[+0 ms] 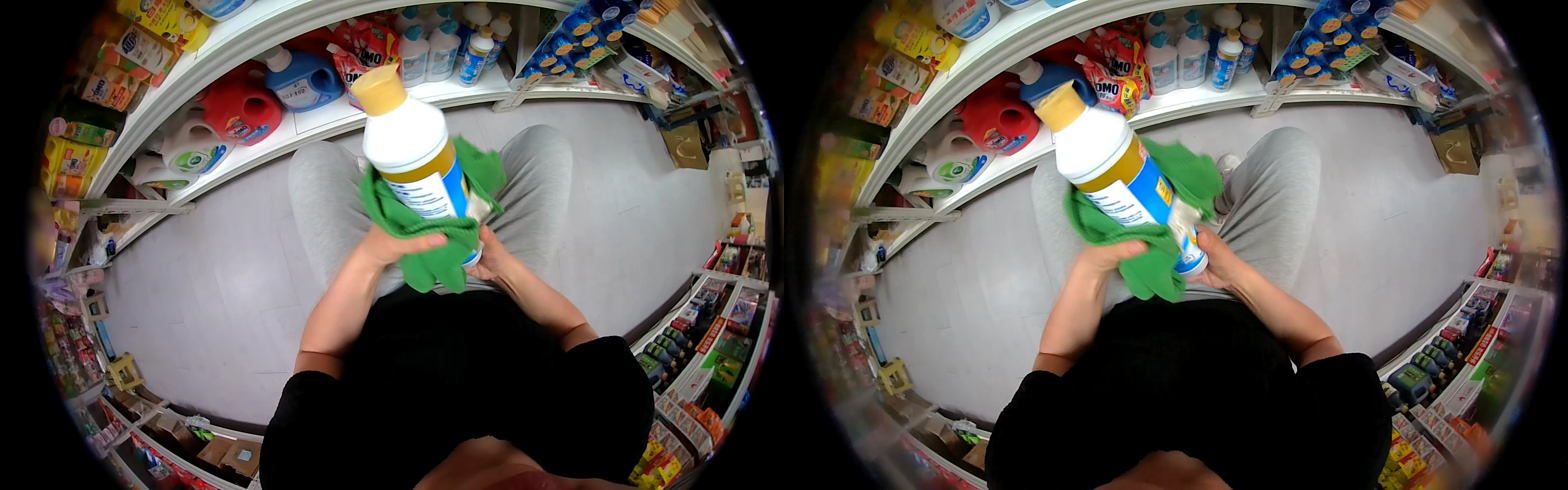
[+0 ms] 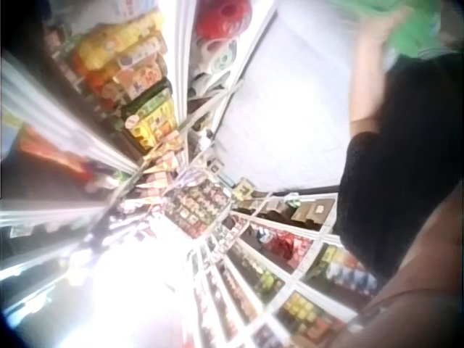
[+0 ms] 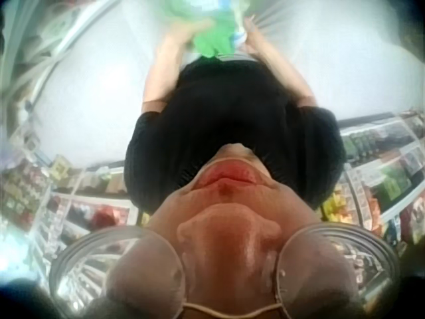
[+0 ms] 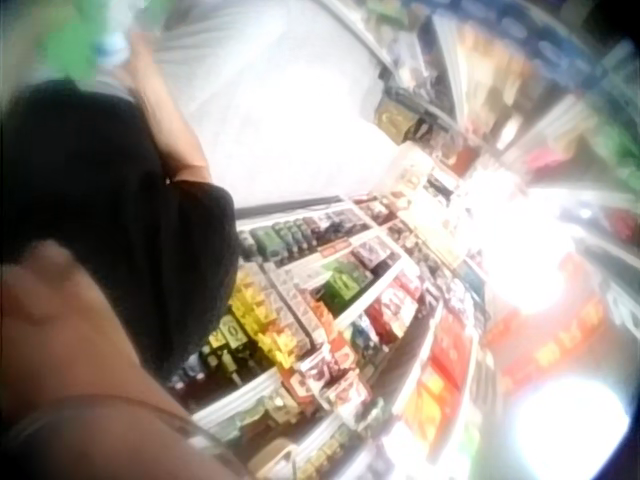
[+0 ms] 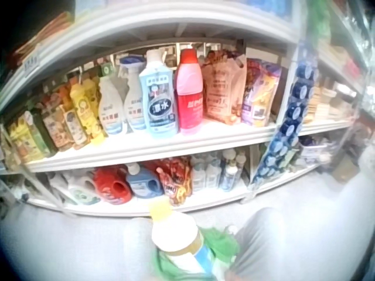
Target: The person wipes multiple laundry detergent and cleaning product packages on a store shelf using a green cloth. They pick up each item, wipe its surface, and place it back on the shelf, handling pouches and bottles one at a time.
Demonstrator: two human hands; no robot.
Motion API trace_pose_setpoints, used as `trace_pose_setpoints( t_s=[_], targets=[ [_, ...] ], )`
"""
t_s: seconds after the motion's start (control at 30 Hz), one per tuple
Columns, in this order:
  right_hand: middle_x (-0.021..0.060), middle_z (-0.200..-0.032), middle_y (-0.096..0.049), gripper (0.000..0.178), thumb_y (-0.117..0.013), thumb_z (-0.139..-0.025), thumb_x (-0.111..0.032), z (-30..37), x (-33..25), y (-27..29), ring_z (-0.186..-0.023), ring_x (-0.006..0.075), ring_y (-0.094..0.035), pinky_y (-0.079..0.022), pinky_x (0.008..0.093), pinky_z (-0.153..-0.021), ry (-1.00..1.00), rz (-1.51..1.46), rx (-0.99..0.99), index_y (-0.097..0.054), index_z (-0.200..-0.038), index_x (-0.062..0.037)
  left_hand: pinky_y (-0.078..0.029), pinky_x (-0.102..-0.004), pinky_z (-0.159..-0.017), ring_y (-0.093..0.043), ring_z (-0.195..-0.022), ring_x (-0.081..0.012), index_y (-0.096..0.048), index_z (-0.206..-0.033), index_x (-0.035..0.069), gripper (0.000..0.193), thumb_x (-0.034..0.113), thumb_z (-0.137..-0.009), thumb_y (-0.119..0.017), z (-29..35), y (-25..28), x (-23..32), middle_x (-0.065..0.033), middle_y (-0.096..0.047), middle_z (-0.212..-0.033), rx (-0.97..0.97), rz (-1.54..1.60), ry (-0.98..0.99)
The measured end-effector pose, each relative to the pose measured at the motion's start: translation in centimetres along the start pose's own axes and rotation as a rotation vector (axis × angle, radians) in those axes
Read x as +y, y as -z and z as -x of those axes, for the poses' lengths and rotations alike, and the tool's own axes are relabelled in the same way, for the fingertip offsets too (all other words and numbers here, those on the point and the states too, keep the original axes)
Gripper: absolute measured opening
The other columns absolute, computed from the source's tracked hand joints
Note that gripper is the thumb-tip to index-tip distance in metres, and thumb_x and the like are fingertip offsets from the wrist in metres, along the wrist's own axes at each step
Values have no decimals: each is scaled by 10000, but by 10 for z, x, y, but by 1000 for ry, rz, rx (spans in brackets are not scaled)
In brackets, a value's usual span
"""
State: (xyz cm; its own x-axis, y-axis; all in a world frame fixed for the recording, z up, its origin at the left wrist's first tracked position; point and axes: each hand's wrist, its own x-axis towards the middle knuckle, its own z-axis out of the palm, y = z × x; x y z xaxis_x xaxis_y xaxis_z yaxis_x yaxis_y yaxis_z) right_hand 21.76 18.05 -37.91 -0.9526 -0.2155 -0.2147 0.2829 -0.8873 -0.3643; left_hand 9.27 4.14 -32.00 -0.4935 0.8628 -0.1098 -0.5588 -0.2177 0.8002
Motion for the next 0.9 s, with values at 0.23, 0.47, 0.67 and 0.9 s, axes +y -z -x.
trace_pose_setpoints(
  t_s=[0.23,0.47,0.67,0.9],
  targets=[
    [84,-1060,-564,445,-563,-863,-258,2,-20,-9,-826,170,-590,-511,278,-587,24,512,292,-422,-1231,-51,-413,-330,-912,-517,-1047,-185,-442,-1207,28,671,65,-625,-773,6,-7,-11,-79,-538,-1129,77,-182,-59],
    [66,-1102,-556,608,-707,-728,-223,-1,-144,-59,-873,89,-526,-451,205,-623,541,1268,396,-428,-1242,-56,-389,-344,-943,-515,-1064,-191,-424,-1231,29,755,91,-574,-792,-1,3,1,-81,-538,-1148,-68,-205,-25],
    [67,-1105,-534,805,-813,-585,-236,-39,-167,-89,-1004,152,-514,-419,315,-888,4,1173,-252,-398,-1254,-70,-393,-359,-942,-492,-1090,-202,-392,-1256,34,844,113,-528,-812,-15,16,-29,-79,-520,-1168,-220,-71,227],
    [47,-1016,-566,674,-803,-581,-178,-44,-170,-72,-949,142,-535,-438,291,-846,123,1275,3,-469,-1155,-60,-451,-362,-884,-550,-1022,-250,-400,-1248,19,782,205,-592,-782,-26,28,-28,-129,-551,-1127,-56,193,358]
  ],
)
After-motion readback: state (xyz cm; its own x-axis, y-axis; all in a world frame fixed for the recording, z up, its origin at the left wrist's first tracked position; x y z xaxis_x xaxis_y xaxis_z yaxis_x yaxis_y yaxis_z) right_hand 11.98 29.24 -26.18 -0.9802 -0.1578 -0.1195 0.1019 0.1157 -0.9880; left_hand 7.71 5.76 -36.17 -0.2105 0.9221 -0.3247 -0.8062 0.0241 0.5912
